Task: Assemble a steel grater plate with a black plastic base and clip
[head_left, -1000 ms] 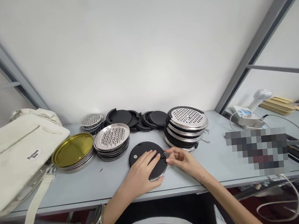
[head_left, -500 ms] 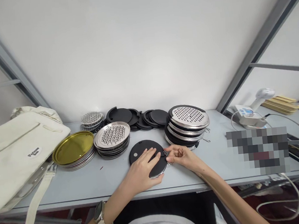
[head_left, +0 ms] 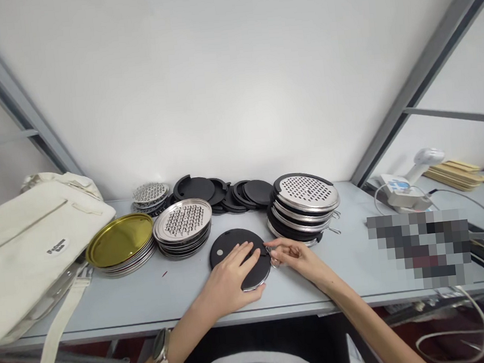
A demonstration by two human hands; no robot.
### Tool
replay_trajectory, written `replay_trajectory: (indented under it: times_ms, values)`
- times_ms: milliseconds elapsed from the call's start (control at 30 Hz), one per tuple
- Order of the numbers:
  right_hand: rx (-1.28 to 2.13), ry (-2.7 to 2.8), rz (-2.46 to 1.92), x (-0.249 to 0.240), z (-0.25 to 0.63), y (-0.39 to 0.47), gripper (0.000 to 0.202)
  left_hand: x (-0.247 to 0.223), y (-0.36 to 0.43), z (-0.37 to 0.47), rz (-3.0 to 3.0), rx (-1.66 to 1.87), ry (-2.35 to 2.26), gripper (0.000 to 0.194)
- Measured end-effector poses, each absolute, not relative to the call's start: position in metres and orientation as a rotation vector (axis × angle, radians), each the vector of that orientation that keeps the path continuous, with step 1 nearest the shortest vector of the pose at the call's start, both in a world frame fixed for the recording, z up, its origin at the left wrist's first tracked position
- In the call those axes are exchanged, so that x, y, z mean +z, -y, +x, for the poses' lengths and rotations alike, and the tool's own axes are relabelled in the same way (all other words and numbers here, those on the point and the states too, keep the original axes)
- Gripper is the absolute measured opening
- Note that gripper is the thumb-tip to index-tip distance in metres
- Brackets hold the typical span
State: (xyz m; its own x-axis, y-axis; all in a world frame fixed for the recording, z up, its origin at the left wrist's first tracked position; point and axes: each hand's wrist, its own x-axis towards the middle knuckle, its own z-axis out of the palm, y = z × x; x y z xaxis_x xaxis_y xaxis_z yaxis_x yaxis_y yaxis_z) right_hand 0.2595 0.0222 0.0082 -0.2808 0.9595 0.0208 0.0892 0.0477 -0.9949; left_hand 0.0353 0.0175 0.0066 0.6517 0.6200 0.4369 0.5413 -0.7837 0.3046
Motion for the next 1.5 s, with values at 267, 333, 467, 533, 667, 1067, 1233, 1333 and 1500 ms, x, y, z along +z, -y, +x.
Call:
replay_trajectory:
  times_ms: [267, 333, 467, 533, 667, 1067, 1233, 1333, 1500]
  values:
    - [1.264, 1.438, -1.151, 0.002, 0.256, -0.024, 0.037, 0.006, -0.018, 0.035, 2.721, 0.803, -0.968, 0.065]
    - [1.279, 1.411, -1.144, 0.000, 0.257, -0.024, 0.036, 0.007, -0.017, 0.035, 2.723, 0.785, -0.977, 0.064]
    - [1.312, 1.365, -1.110, 0.000, 0.256, -0.024, 0.036, 0.007, -0.017, 0.035, 2.725, 0.769, -0.981, 0.064]
    - [1.302, 1.368, -1.112, 0.001, 0.256, -0.023, 0.034, 0.007, -0.017, 0.035, 2.729, 0.762, -0.983, 0.064]
    - [1.284, 1.395, -1.099, 0.000, 0.254, -0.024, 0.031, 0.006, -0.017, 0.035, 2.740, 0.765, -0.984, 0.064]
    - [1.095, 1.516, -1.123, -0.010, 0.247, -0.030, 0.026, 0.005, -0.018, 0.035, 2.752, 0.768, -0.995, 0.063]
    - [1.031, 1.520, -1.149, -0.010, 0.243, -0.030, 0.025, 0.006, -0.018, 0.036, 2.750, 0.774, -0.991, 0.063]
    - [1.024, 1.516, -1.153, -0.010, 0.243, -0.030, 0.025, 0.005, -0.018, 0.036, 2.753, 0.775, -0.990, 0.062]
    - [1.036, 1.514, -1.149, -0.012, 0.244, -0.030, 0.027, 0.005, -0.018, 0.036, 2.748, 0.785, -0.994, 0.062]
